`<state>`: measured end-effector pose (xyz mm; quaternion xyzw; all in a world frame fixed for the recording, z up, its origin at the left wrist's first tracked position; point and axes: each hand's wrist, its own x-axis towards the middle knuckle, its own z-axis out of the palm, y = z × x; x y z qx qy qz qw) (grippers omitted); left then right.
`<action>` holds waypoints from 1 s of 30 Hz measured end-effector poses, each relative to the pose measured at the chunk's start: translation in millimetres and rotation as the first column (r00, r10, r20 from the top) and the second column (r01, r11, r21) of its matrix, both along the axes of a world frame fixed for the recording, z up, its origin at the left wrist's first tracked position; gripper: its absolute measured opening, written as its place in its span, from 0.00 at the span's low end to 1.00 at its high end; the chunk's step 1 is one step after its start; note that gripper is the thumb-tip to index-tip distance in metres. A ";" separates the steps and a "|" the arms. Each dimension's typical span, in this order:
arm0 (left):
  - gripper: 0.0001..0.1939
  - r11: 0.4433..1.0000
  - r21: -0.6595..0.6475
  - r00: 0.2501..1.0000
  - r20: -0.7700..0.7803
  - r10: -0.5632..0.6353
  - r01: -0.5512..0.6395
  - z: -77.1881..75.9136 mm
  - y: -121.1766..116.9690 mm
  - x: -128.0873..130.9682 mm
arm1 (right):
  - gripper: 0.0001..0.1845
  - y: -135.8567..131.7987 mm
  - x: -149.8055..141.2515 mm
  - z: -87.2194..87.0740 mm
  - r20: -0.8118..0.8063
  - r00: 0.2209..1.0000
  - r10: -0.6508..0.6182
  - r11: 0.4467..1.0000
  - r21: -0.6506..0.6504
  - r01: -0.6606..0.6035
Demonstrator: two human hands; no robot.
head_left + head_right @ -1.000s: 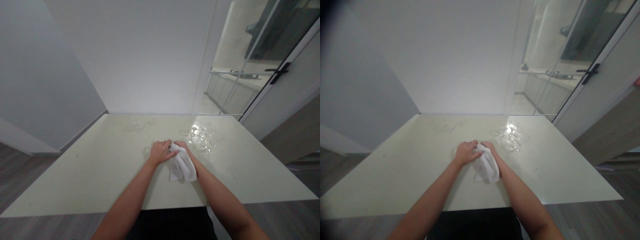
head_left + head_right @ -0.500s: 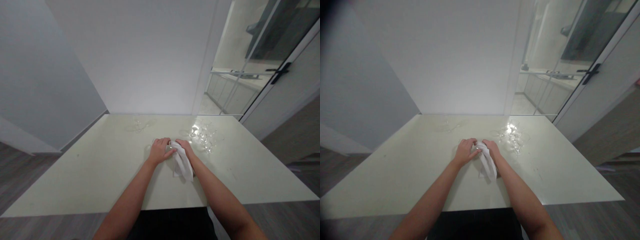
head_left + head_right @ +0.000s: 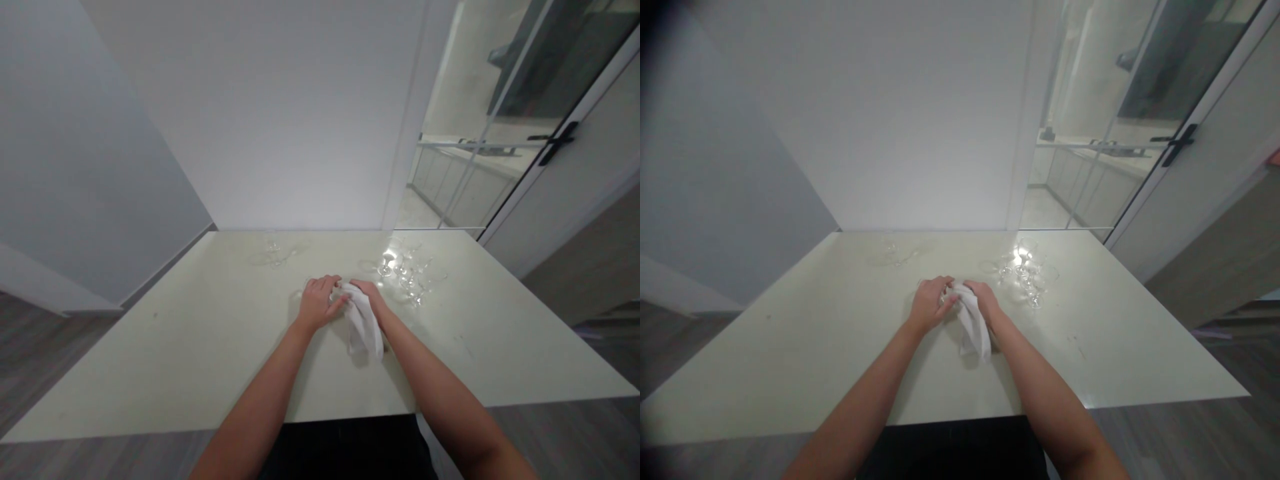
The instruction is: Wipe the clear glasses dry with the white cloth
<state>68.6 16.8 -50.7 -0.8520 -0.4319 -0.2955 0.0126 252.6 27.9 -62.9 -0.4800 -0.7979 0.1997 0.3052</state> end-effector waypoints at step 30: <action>0.22 1.000 -0.021 0.994 0.109 -0.019 0.022 -2.5 -1.2 9.7 | 0.08 -8.0 -4.9 -2.8 0.414 0.900 -0.138 0.981 0.179 0.068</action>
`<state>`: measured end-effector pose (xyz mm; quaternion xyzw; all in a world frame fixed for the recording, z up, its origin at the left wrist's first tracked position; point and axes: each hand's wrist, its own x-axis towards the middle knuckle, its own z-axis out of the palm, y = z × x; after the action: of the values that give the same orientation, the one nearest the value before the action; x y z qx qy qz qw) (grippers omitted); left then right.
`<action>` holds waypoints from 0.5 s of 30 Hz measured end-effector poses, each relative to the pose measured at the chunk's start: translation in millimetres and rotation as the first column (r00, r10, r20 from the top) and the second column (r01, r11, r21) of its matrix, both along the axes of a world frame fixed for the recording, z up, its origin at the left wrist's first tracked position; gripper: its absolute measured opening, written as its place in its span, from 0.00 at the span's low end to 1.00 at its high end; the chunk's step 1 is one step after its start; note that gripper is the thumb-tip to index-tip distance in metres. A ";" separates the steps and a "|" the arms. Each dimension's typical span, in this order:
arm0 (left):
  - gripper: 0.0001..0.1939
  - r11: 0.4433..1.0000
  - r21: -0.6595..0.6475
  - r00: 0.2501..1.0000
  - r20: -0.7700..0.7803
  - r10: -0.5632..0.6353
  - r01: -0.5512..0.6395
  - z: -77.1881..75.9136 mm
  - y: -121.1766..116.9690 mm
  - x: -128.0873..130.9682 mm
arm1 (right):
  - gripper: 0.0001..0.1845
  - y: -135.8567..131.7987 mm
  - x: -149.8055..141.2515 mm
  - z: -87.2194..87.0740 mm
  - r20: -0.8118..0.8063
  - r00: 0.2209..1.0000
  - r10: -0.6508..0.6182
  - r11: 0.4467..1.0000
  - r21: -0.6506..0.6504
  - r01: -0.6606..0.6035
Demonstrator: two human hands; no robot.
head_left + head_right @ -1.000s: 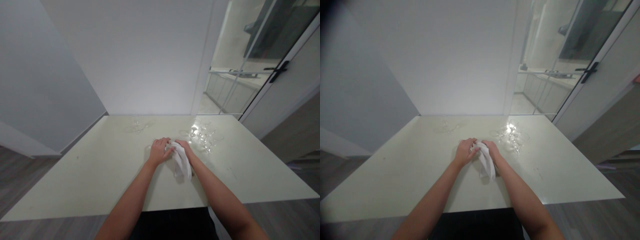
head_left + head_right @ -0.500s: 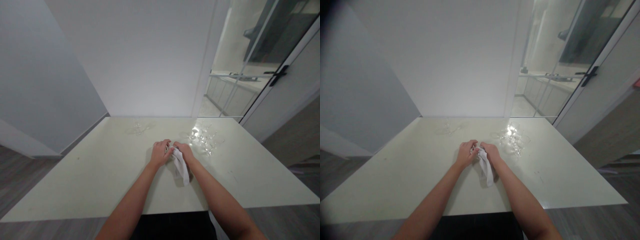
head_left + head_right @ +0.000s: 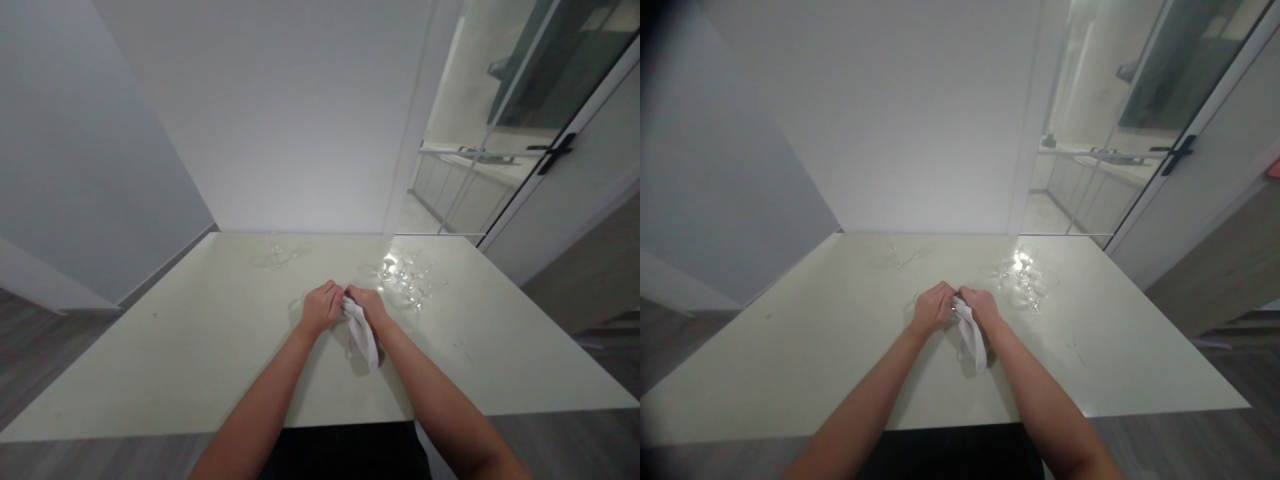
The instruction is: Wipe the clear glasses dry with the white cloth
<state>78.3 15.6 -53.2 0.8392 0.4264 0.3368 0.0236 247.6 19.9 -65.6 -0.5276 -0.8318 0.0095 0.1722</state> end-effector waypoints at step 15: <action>0.34 0.998 0.056 0.985 -0.170 -0.015 0.025 -1.5 0.5 0.0 | 0.08 13.1 8.6 -0.8 -0.698 0.715 -0.024 0.986 -0.136 -0.099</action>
<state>78.3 16.1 -54.6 0.8694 0.4084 0.2762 -0.0335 256.2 33.0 -66.4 -0.4803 -0.7124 0.2791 0.4288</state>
